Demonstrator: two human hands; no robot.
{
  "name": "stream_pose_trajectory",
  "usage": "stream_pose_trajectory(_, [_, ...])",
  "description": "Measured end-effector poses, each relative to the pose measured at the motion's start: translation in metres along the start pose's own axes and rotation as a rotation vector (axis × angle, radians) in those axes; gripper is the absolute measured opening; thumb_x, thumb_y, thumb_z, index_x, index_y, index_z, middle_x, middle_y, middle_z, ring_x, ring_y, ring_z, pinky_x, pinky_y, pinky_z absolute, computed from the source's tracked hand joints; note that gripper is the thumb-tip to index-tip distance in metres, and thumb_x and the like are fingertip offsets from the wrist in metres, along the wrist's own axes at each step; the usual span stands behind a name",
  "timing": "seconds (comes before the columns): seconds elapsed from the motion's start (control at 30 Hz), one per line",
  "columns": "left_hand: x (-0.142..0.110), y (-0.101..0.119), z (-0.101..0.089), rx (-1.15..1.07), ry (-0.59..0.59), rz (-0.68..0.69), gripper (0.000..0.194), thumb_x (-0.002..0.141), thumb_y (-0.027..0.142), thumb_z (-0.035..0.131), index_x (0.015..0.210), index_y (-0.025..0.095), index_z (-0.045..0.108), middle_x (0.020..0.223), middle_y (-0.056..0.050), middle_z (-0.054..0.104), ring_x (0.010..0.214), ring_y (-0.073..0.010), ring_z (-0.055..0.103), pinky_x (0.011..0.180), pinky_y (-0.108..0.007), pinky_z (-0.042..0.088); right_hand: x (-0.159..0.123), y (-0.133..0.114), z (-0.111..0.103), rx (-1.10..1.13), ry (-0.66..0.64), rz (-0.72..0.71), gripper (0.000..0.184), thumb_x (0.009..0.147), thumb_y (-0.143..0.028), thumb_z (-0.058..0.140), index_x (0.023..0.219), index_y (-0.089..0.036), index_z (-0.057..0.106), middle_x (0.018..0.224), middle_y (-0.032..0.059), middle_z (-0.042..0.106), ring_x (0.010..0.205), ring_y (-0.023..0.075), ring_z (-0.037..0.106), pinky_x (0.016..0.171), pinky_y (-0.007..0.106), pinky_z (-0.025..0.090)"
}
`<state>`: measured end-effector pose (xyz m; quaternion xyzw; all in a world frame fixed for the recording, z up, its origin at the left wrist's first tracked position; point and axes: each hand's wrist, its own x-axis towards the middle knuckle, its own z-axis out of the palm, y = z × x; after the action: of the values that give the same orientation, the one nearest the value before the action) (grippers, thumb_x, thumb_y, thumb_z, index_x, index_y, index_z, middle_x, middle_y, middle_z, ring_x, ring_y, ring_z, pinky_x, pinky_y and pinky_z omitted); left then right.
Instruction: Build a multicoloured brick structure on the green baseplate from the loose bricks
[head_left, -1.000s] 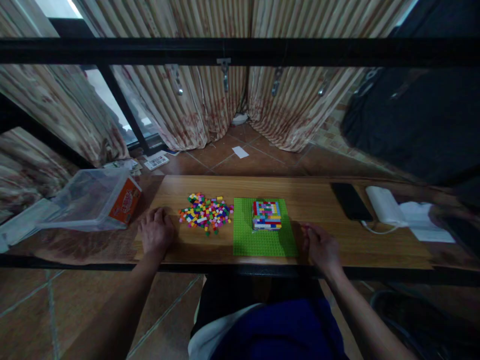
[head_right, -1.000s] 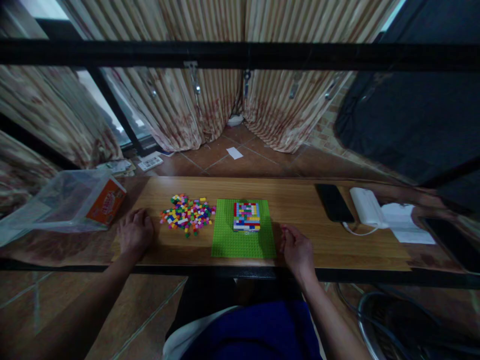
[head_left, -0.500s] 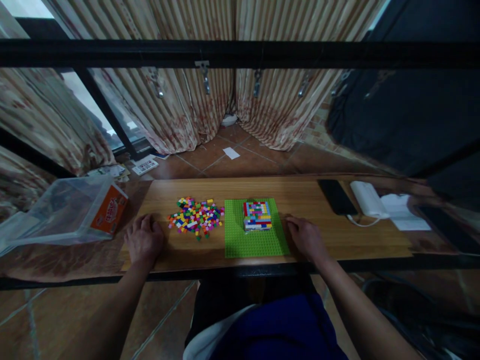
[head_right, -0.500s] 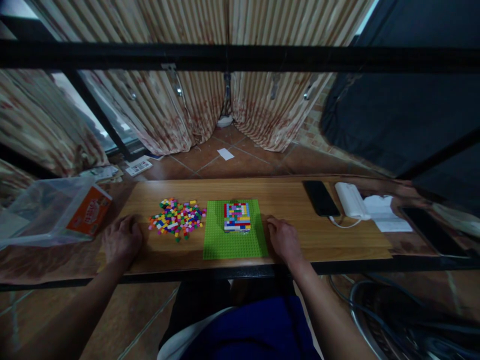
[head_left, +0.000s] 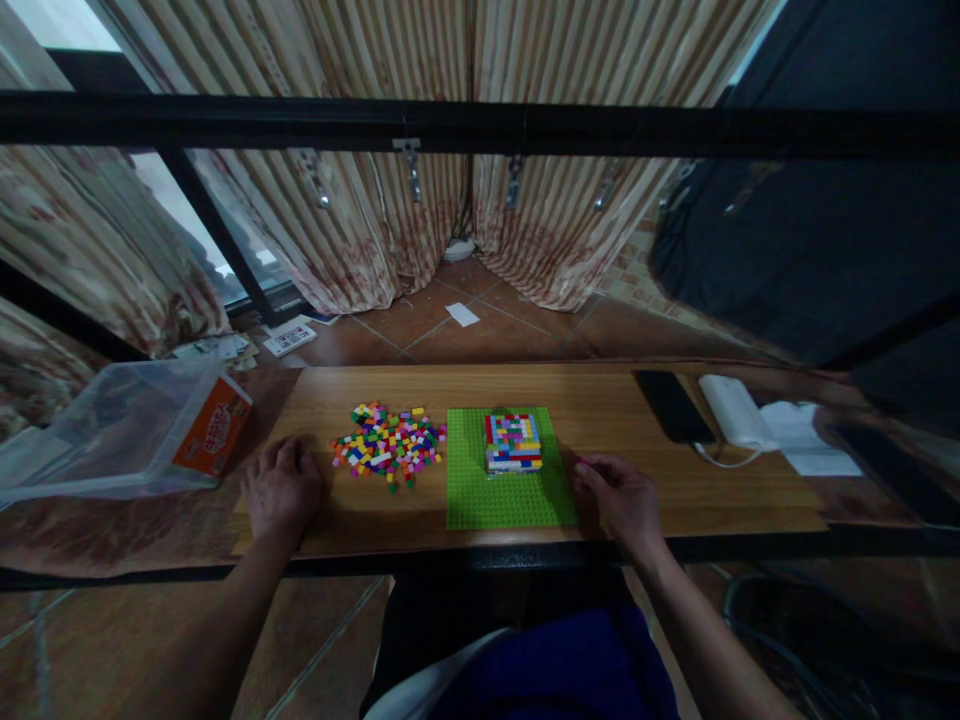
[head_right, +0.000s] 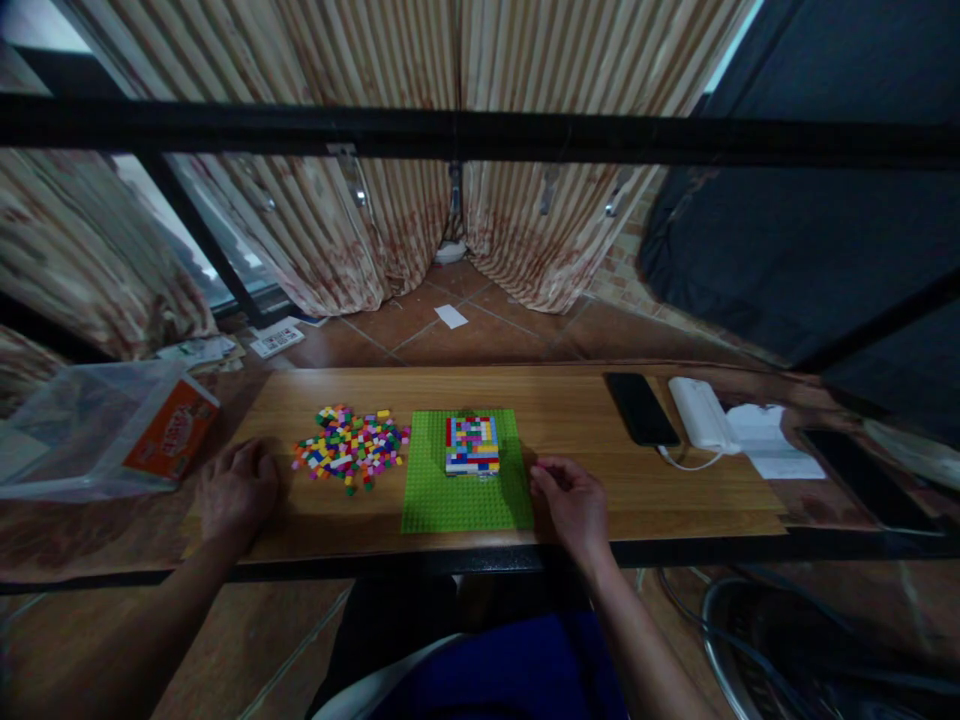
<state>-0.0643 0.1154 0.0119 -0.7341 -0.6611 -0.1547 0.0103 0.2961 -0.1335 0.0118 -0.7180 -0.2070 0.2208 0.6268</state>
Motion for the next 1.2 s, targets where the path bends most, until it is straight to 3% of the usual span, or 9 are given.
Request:
stream_pose_trajectory(0.23, [0.000,-0.003,0.004,-0.028,0.026,0.003,0.044,0.091,0.031,0.041,0.128,0.015,0.058,0.133,-0.015,0.057,0.123,-0.0353,0.048,0.105,-0.051,0.038,-0.010,-0.013,0.025,0.021,-0.117,0.036,0.042,0.064,-0.055,0.076,0.086,-0.019,0.072,0.078,0.0057,0.074,0.065,0.0184,0.068,0.063,0.034,0.056])
stream_pose_trajectory(0.47, [-0.001,-0.002,0.005,-0.034,0.029,-0.005,0.044,0.092,0.031,0.041,0.128,0.013,0.058,0.134,-0.016,0.056,0.124,-0.0356,0.048,0.105,-0.051,0.037,-0.001,-0.020,0.035,-0.254,-0.192,-0.232,0.029,0.079,-0.047,0.064,0.087,-0.020,0.074,0.088,0.0080,0.075,0.078,0.0212,0.068,0.074,0.036,0.053])
stream_pose_trajectory(0.57, [-0.001,-0.002,0.006,-0.036,0.039,-0.006,0.044,0.092,0.032,0.041,0.127,0.014,0.059,0.135,-0.015,0.056,0.124,-0.0357,0.047,0.105,-0.051,0.038,0.002,-0.025,0.038,-0.339,-0.184,-0.285,0.026,0.078,-0.043,0.063,0.083,-0.020,0.074,0.085,0.0078,0.075,0.077,0.0213,0.068,0.073,0.035,0.052])
stream_pose_trajectory(0.8, [-0.001,-0.001,0.004,-0.051,0.016,-0.024,0.043,0.091,0.030,0.042,0.127,0.014,0.059,0.135,-0.015,0.056,0.125,-0.0355,0.047,0.104,-0.051,0.037,0.006,-0.032,0.042,-0.380,-0.191,-0.255,0.027,0.075,-0.046,0.065,0.074,-0.019,0.070,0.073,0.0057,0.073,0.067,0.0194,0.065,0.065,0.031,0.049])
stream_pose_trajectory(1.2, [-0.002,0.002,0.001,-0.032,0.006,-0.022,0.044,0.091,0.029,0.042,0.128,0.013,0.058,0.136,-0.015,0.055,0.124,-0.0358,0.046,0.104,-0.051,0.037,0.001,-0.018,0.046,-0.334,-0.110,-0.280,0.030,0.078,-0.048,0.064,0.077,-0.019,0.069,0.076,0.0057,0.072,0.070,0.0191,0.065,0.068,0.031,0.049])
